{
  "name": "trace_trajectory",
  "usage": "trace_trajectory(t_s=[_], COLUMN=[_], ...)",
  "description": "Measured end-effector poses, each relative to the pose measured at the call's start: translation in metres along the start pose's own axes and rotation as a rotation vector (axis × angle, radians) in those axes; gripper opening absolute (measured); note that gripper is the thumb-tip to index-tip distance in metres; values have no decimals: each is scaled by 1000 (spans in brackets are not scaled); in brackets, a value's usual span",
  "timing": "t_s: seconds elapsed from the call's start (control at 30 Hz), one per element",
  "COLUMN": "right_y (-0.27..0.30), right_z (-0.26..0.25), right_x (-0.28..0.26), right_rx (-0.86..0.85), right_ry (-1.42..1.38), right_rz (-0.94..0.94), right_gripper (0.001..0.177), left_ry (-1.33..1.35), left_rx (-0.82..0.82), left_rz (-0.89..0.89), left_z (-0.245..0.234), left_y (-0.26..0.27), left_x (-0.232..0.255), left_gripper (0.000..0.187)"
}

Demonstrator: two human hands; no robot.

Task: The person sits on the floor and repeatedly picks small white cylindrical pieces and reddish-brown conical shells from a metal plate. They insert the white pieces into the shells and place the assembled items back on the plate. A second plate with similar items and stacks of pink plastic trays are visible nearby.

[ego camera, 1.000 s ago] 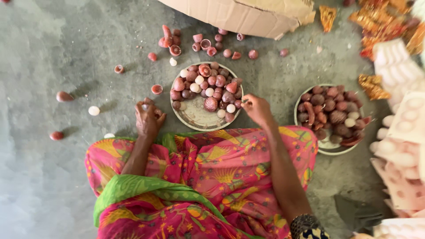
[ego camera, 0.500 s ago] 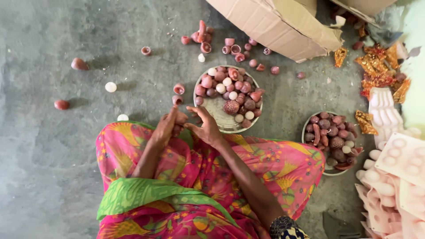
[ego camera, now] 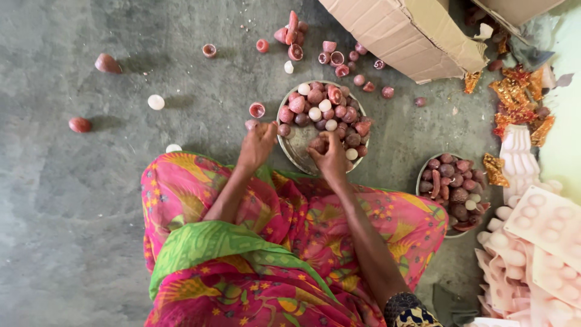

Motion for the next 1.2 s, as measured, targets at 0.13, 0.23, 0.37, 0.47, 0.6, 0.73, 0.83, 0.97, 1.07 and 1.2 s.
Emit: trace_trajectory(t_s=[0.13, 0.23, 0.37, 0.47, 0.6, 0.73, 0.83, 0.97, 1.07, 1.2], right_y=[-20, -31, -35, -27, -17, -12, -6, -8, -15, -18], right_z=[14, 21, 32, 23, 21, 49, 56, 57, 27, -12], right_x=[-14, -26, -41, -43, -45, -79, -98, -82, -61, -55], right_rx=[-86, -99, -97, -51, -44, -144, -151, -219, -31, 147], right_ry=[237, 278, 270, 224, 66, -87, -3, -249, 6, 152], right_rz=[-107, -138, -151, -134, -96, -288, -367, -254, -157, -173], right_gripper=[54, 51, 49, 44, 41, 44, 43, 38, 29, 37], left_ry=[254, 411, 416, 467, 486, 416, 367, 548, 474, 464], left_rx=[-29, -44, 1, 9, -51, -326, -399, -393, -205, -84], left_rz=[-39, -8, -19, 19, 49, 144, -33, -43, -28, -30], left_z=[-5, -5, -11, -8, -2, 24, 36, 35, 14, -6], left_y=[-11, -13, -13, -19, -23, -13, -3, -5, -11, -10], left_x=[-8, -12, -24, -25, -22, -3, -16, -19, -26, -26], left_gripper=[43, 42, 39, 36, 37, 47, 47, 45, 47, 45])
Point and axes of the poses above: each hand's wrist, its own y-axis away from the middle knuckle, its own z-axis out of the palm, x = y × z, the point moved 10 cm from there along -y, towards the middle knuckle, and after that the axes turned 11 degrees about -x, right-handed, at the moved point
